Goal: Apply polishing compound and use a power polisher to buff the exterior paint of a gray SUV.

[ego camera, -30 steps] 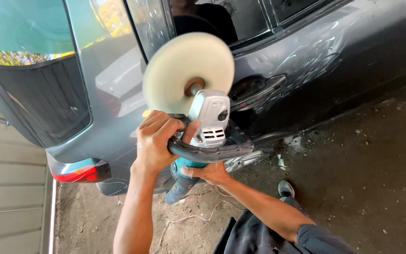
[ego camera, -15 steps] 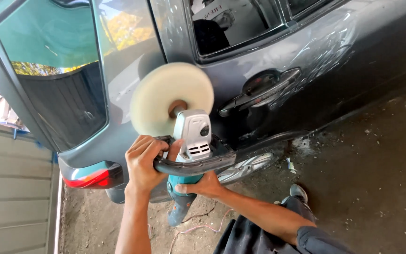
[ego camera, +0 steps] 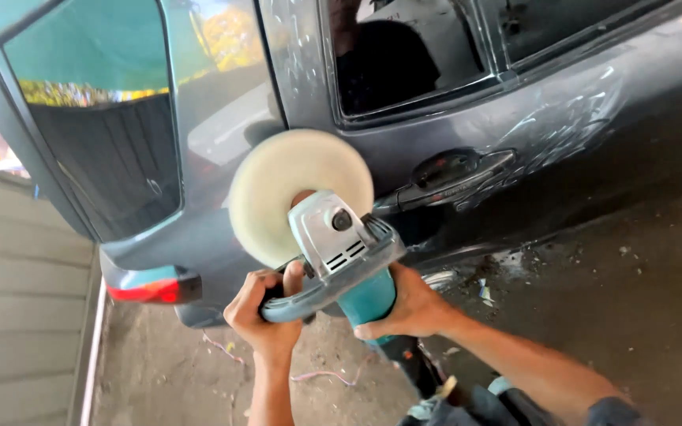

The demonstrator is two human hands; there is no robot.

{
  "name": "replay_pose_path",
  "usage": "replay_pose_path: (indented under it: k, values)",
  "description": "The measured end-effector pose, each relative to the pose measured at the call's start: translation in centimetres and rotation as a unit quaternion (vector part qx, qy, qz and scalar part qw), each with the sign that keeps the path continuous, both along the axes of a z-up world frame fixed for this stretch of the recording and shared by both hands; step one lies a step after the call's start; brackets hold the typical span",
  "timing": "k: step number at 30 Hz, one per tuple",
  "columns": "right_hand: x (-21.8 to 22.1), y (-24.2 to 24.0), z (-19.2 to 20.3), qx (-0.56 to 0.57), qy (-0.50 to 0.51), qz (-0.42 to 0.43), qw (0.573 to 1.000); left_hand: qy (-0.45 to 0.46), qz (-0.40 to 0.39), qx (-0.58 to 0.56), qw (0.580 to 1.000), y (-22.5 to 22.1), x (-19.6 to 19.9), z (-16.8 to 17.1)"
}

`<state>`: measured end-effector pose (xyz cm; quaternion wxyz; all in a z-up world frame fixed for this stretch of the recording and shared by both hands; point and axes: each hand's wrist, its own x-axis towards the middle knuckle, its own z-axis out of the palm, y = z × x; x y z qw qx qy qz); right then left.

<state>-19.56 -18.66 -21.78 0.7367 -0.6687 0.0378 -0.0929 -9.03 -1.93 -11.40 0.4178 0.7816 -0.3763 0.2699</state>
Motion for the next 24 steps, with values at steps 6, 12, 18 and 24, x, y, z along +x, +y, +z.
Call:
replay_pose_path:
  k: [6, 12, 18, 24]
  values:
    - [-1.9, -5.8, 5.3, -0.189, 0.105, 0.082, 0.973, 0.166, 0.093, -0.137, 0.972, -1.1, -3.2, -4.1]
    - [-4.4, -8.8, 7.8, -0.264, 0.192, 0.08, 0.942, 0.21, 0.099, -0.185, 0.955, -4.1, -4.5, -5.7]
    - [-7.8, -10.8, 6.8, -0.246, 0.212, 0.044, 0.945, 0.26, 0.021, -0.218, 0.94, -7.5, -6.0, -7.1]
    - [-10.1, -11.5, 6.3, -0.263, 0.277, -0.014, 0.924, 0.313, -0.029, -0.199, 0.928, -9.7, -7.4, -8.0]
